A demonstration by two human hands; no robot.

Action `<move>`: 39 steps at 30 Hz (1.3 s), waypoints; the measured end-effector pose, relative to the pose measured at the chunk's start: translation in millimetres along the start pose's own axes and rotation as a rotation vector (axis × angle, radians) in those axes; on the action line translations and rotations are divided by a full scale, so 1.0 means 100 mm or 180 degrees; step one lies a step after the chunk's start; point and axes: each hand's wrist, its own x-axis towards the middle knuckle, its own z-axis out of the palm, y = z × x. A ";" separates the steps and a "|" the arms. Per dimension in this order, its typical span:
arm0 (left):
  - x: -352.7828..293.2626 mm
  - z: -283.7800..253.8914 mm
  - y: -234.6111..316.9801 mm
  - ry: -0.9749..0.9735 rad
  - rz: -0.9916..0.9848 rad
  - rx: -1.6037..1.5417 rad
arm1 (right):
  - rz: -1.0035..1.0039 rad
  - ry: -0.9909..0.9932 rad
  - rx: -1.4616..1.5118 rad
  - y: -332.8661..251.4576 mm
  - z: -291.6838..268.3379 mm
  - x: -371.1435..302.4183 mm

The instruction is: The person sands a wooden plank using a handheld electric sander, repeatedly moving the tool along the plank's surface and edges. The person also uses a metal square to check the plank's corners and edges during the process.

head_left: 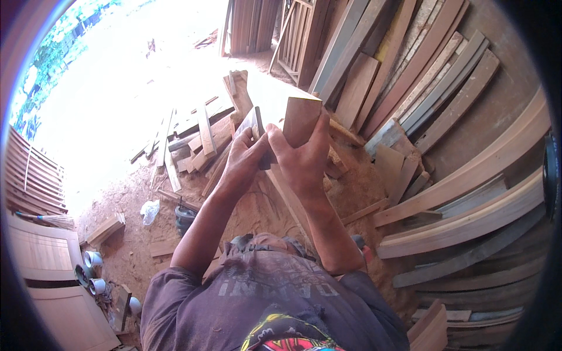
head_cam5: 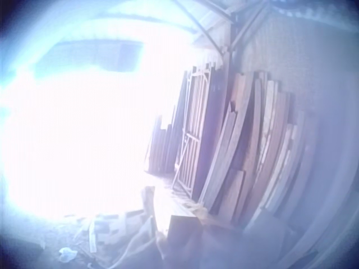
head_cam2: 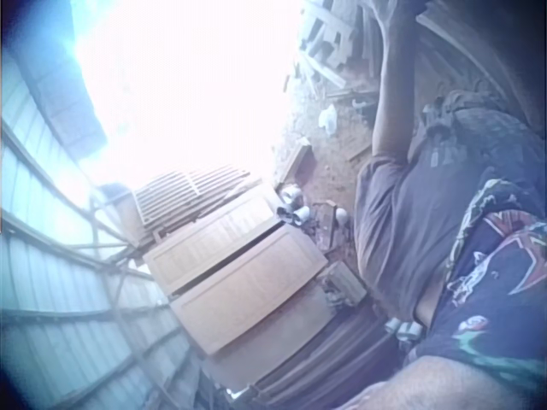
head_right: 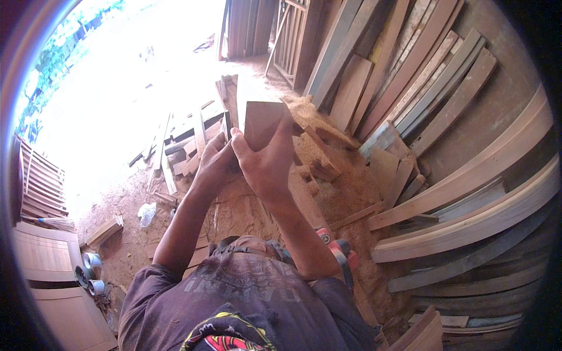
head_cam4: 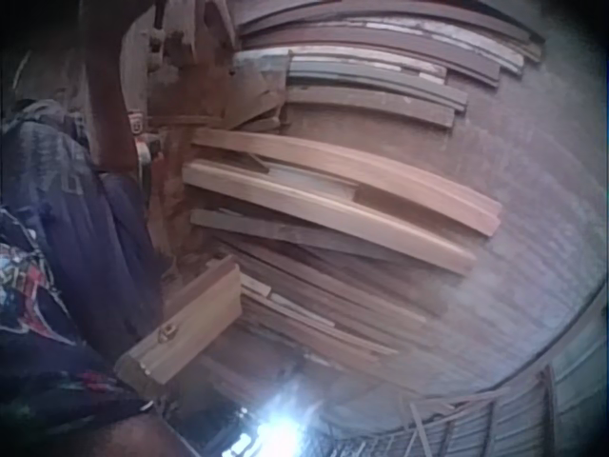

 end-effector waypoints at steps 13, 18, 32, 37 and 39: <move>-0.06 0.08 0.13 -0.0094 -0.0025 0.0401 | 0.0143 0.0121 -0.0194 -0.14 -0.07 -0.03; -0.07 0.08 0.04 -0.0226 -0.0123 0.0358 | 0.0034 0.0258 -0.0126 -0.03 -0.14 -0.09; -0.57 -0.80 -1.66 0.0299 -0.1884 0.0998 | 0.1507 -0.0860 -0.2811 1.52 -1.74 -1.93; -0.44 -0.87 -2.05 0.0585 -0.1852 0.0801 | 0.0415 -0.1112 -0.3224 1.16 -1.93 -1.82; -0.39 -0.95 -2.27 0.0578 -0.1919 0.0731 | 0.0336 -0.1099 -0.3812 0.88 -2.20 -1.82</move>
